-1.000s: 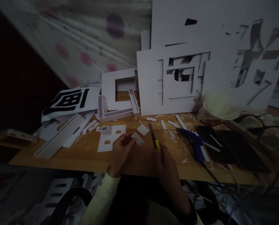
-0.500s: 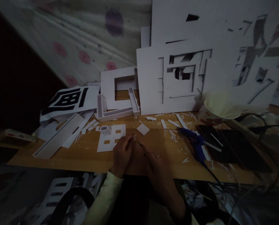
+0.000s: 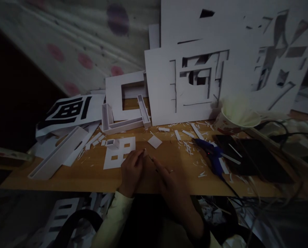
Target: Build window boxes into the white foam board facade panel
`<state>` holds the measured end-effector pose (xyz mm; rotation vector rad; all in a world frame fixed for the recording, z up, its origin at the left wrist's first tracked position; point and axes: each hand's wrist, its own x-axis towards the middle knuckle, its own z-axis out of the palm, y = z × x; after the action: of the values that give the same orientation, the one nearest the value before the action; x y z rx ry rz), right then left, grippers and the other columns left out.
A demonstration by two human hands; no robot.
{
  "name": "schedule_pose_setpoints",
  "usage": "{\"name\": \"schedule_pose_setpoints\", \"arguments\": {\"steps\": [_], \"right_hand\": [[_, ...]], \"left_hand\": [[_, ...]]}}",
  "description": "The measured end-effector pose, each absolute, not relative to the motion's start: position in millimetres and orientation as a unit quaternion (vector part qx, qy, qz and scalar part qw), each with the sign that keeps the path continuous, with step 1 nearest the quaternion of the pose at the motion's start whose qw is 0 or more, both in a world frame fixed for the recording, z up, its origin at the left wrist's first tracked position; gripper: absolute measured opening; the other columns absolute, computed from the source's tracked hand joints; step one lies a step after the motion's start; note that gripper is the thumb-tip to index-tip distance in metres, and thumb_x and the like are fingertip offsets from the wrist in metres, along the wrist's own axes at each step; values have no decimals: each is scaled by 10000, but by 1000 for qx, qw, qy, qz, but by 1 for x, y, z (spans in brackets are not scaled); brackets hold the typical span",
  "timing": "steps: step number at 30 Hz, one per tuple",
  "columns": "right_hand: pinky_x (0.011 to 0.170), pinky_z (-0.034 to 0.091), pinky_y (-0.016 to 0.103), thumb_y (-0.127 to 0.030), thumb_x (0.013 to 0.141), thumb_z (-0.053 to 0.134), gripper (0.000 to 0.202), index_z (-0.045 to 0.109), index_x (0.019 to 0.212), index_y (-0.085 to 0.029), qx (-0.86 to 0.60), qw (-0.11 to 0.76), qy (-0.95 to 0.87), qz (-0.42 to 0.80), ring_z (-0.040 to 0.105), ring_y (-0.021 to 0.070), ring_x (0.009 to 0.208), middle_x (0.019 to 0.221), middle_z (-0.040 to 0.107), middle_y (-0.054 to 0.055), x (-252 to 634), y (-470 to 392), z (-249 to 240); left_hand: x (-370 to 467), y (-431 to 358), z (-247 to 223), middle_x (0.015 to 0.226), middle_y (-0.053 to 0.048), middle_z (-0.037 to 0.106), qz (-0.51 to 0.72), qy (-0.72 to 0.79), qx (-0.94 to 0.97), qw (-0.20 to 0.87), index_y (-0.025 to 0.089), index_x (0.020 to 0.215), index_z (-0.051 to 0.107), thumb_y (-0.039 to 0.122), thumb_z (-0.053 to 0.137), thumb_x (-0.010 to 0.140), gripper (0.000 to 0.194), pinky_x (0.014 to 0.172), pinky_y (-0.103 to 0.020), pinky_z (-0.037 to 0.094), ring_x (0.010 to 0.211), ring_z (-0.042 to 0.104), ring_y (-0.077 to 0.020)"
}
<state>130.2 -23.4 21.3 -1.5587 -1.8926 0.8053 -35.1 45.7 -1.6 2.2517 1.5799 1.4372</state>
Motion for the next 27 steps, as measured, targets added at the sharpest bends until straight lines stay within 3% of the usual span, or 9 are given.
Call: {"name": "schedule_pose_setpoints", "arguments": {"steps": [12, 21, 27], "right_hand": [[664, 507, 290, -51, 887, 426, 754, 295, 1569, -345, -577, 273, -717, 280, 641, 198, 763, 968, 679, 77, 131, -23, 20], [670, 510, 289, -78, 901, 443, 722, 319, 1561, -344, -583, 260, -716, 284, 654, 202, 775, 980, 690, 80, 132, -22, 23], [655, 517, 298, -78, 891, 444, 773, 239, 1584, -354, -596, 171, -737, 268, 685, 223, 767, 965, 707, 85, 133, -19, 30]], "left_hand": [[-37, 46, -5, 891, -28, 766, 459, 506, 730, -11, 202, 970, 686, 169, 572, 932, 125, 758, -260, 558, 812, 716, -157], [-38, 45, -3, 898, -33, 772, 448, 510, 733, -24, 197, 969, 690, 172, 585, 924, 117, 766, -261, 560, 816, 724, -160], [-37, 45, 0, 880, -21, 781, 441, 526, 727, -15, 211, 954, 700, 189, 583, 919, 124, 734, -243, 558, 784, 732, -153]]}}
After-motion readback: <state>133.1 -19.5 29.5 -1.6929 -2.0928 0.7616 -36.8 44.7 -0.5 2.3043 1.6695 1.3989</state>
